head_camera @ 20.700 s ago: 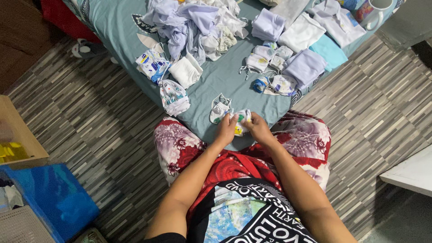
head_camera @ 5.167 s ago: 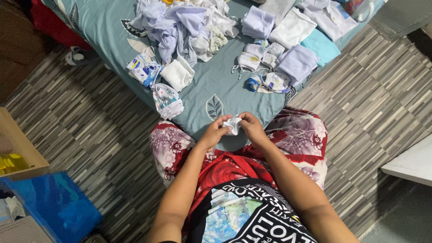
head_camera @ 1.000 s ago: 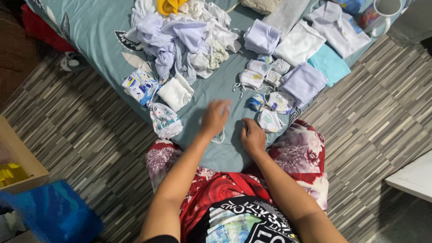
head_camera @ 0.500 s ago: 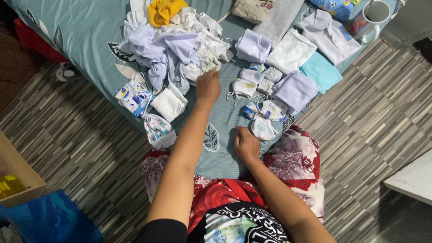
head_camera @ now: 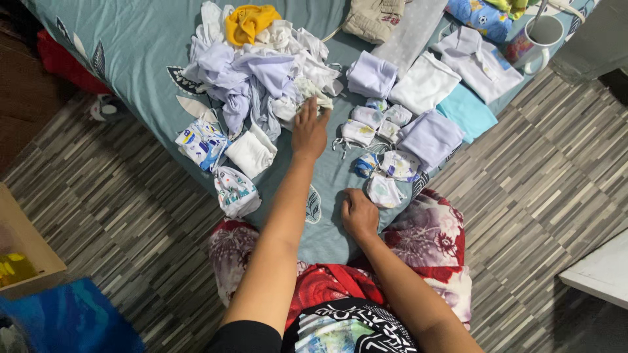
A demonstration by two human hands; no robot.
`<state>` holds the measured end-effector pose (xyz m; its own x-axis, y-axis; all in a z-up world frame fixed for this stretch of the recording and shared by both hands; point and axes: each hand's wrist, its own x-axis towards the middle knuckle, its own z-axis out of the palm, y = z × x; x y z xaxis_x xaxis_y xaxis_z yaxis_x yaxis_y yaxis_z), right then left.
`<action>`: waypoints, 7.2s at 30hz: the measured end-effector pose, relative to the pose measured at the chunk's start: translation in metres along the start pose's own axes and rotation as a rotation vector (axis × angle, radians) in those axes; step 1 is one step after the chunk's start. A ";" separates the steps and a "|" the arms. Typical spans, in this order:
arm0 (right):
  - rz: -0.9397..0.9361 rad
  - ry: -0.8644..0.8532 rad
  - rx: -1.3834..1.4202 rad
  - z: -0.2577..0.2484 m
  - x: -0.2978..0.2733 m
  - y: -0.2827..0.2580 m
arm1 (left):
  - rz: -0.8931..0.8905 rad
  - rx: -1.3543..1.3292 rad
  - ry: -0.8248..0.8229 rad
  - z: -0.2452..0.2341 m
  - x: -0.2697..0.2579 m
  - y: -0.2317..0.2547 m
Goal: The person sits on the floor and folds various baby clothes, including onesies, socks, and bibs, by hand. The folded items are placed in a neat pile on the bed.
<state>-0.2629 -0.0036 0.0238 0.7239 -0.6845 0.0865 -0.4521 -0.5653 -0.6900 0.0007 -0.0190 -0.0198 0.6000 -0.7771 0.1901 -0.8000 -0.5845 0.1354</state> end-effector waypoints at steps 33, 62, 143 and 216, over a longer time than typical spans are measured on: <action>0.257 -0.093 0.731 -0.018 -0.014 0.006 | -0.227 -0.674 0.298 -0.148 -0.292 0.030; 0.019 -0.132 0.830 -0.106 -0.043 -0.066 | -0.219 -1.148 0.463 -0.226 -0.276 0.035; -0.473 -0.001 0.199 -0.209 -0.021 -0.115 | -0.075 -0.957 0.210 -0.306 -0.240 0.024; -0.381 -0.293 -0.202 -0.017 0.079 -0.010 | -0.152 -0.458 0.056 -0.082 -0.170 -0.045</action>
<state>-0.2104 -0.0598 0.0499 0.9591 -0.2716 0.0793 -0.1990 -0.8466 -0.4937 -0.0659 0.1583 0.0215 0.7191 -0.6698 0.1852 -0.6311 -0.5178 0.5776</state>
